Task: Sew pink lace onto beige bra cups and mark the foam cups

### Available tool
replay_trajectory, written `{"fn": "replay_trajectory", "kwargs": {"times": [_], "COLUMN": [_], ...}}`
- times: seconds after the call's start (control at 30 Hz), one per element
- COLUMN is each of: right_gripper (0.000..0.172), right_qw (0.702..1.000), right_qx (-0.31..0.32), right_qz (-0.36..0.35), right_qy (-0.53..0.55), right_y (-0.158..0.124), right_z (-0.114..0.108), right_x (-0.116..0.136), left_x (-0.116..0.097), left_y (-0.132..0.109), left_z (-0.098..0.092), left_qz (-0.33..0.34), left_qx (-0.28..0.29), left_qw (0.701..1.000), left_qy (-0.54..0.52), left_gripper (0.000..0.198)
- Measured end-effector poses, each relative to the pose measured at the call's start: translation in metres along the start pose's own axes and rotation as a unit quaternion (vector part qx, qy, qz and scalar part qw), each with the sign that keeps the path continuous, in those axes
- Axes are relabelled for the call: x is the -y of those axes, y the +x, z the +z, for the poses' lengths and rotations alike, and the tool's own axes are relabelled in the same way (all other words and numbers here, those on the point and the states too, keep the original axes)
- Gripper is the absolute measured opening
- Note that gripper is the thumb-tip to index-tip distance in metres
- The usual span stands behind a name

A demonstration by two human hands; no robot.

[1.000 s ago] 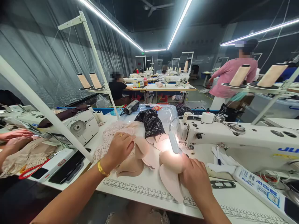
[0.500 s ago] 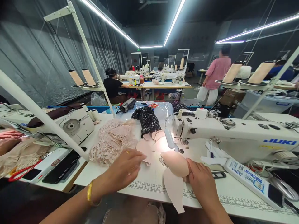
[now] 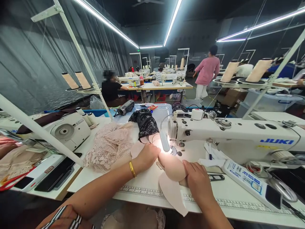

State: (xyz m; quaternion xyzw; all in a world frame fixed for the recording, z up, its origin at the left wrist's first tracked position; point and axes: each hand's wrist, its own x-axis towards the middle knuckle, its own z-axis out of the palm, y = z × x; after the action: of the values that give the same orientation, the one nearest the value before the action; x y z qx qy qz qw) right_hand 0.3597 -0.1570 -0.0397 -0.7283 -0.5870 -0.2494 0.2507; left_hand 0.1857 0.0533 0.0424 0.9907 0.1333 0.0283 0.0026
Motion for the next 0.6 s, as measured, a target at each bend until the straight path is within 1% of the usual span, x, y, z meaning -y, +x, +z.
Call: {"fn": "replay_trajectory", "kwargs": {"times": [0.13,0.23,0.33,0.4,0.47,0.5,0.53,0.6], "right_gripper": [0.038,0.035,0.031,0.029,0.029,0.029,0.029,0.029], "right_qw": [1.000,1.000,0.999,0.998,0.997,0.996,0.996,0.996], "right_qx": [-0.008,-0.018,-0.040,-0.051,-0.056,-0.058,-0.059,-0.059], "right_qz": [-0.002,-0.011,-0.020,-0.033,-0.049,-0.054,-0.057,-0.052], "right_qy": [0.013,0.009,-0.014,-0.027,-0.038,-0.043,-0.046,-0.047], "right_y": [0.000,0.001,0.003,0.004,0.004,0.004,0.003,0.002], "right_z": [0.000,-0.002,-0.005,-0.008,-0.009,-0.009,-0.009,-0.008], "right_x": [-0.002,-0.001,0.000,0.001,0.001,0.000,0.000,-0.001], "left_x": [0.006,0.010,0.015,0.022,0.034,0.042,0.049,0.062], "left_y": [-0.013,-0.024,-0.044,-0.067,-0.098,-0.115,-0.134,-0.168], "left_z": [-0.015,-0.029,-0.041,-0.046,-0.046,-0.045,-0.042,-0.034], "left_qz": [-0.030,-0.038,-0.039,-0.041,-0.057,-0.074,-0.098,-0.152], "left_qx": [-0.038,-0.061,-0.083,-0.137,-0.211,-0.236,-0.249,-0.234], "left_qw": [0.999,0.997,0.996,0.990,0.976,0.969,0.963,0.959], "left_qy": [0.007,0.007,0.006,0.009,0.018,0.026,0.036,0.054], "left_gripper": [0.022,0.022,0.024,0.025,0.026,0.027,0.027,0.026]}}
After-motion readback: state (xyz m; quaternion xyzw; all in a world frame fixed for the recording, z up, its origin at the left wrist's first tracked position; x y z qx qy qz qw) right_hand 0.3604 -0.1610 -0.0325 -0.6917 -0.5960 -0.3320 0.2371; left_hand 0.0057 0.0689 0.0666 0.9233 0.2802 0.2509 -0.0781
